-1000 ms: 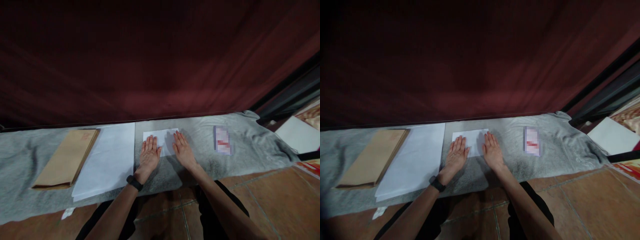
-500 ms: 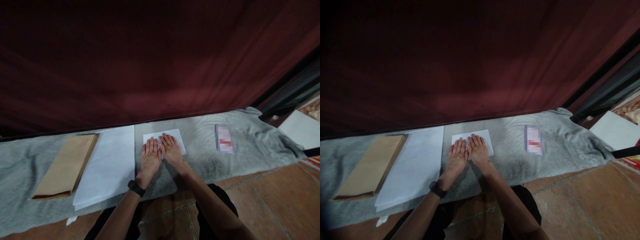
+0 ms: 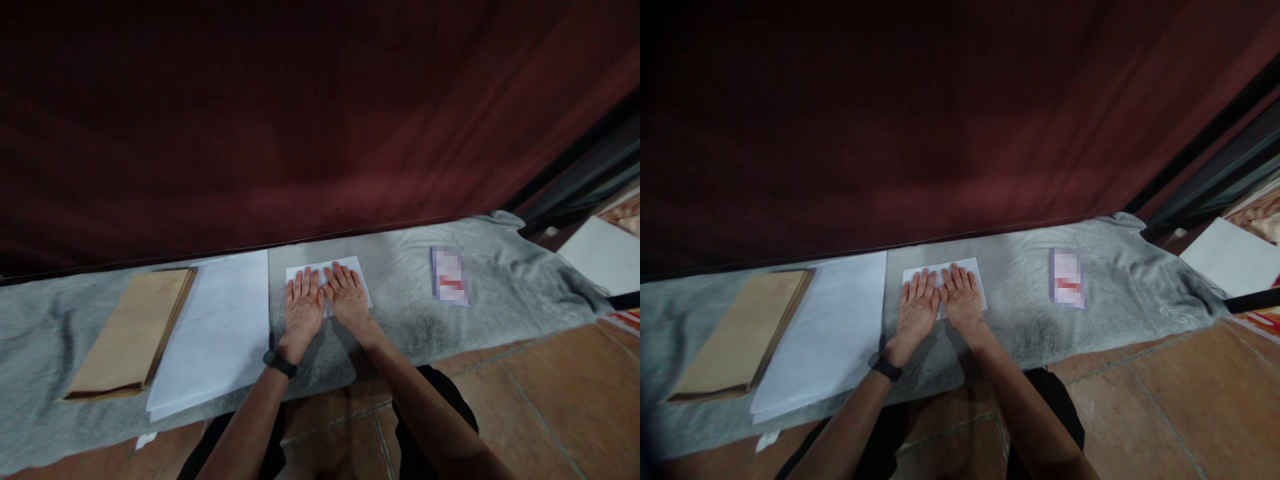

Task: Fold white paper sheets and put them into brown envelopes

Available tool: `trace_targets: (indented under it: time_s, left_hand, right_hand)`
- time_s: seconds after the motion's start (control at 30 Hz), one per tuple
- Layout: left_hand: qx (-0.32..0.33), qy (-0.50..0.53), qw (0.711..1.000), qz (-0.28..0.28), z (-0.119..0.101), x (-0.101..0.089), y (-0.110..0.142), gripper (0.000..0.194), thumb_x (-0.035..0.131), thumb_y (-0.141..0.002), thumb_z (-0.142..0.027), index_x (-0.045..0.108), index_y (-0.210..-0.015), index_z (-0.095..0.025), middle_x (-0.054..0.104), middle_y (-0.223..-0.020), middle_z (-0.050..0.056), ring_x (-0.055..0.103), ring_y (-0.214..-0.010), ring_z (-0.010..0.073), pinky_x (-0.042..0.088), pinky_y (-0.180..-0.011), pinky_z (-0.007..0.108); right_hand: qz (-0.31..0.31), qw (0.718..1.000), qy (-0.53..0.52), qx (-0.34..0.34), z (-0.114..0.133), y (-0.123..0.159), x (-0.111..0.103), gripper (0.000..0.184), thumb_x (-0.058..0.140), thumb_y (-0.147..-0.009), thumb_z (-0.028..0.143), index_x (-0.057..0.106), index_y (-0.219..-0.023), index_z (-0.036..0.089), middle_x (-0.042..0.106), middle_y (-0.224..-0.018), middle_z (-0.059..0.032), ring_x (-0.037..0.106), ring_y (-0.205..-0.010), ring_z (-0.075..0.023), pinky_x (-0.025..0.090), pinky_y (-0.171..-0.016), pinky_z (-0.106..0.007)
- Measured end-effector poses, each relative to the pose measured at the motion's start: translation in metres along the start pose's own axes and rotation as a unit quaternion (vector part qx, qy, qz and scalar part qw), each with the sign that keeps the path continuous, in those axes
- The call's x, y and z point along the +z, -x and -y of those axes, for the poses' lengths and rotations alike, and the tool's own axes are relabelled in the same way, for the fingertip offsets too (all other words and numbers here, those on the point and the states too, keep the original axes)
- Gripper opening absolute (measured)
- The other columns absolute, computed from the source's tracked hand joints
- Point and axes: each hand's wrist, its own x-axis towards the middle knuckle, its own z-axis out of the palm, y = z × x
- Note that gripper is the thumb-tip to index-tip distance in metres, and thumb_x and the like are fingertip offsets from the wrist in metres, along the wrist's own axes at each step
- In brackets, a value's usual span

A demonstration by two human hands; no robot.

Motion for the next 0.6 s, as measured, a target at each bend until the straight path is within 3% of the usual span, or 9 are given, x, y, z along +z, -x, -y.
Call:
trace_targets:
  time_s: [0.2,0.6]
  left_hand:
    - [-0.009,-0.02,1.0,0.003,0.004,-0.002,0.002,0.058,0.032,-0.102,-0.033,0.035,-0.154,-0.007,0.027,-0.164,0.02,0.022,-0.154,0.0293,0.02,-0.124,0.05]
    - [-0.057,-0.053,0.997,0.007,0.008,-0.005,0.007,0.062,0.035,-0.102,-0.035,0.036,-0.152,0.002,0.032,-0.161,0.023,0.026,-0.152,0.0321,0.023,-0.124,0.049]
  right_hand:
    - [-0.017,1.0,0.005,0.002,-0.023,0.009,-0.004,0.053,0.034,-0.107,0.037,0.041,-0.154,0.015,0.038,-0.16,-0.0137,0.038,-0.146,-0.0301,0.025,-0.121,-0.049]
    - [-0.004,0.998,0.05,0.036,-0.064,0.029,-0.021,0.055,0.03,-0.105,0.033,0.039,-0.154,0.009,0.039,-0.16,-0.0136,0.037,-0.147,-0.0309,0.026,-0.12,-0.05]
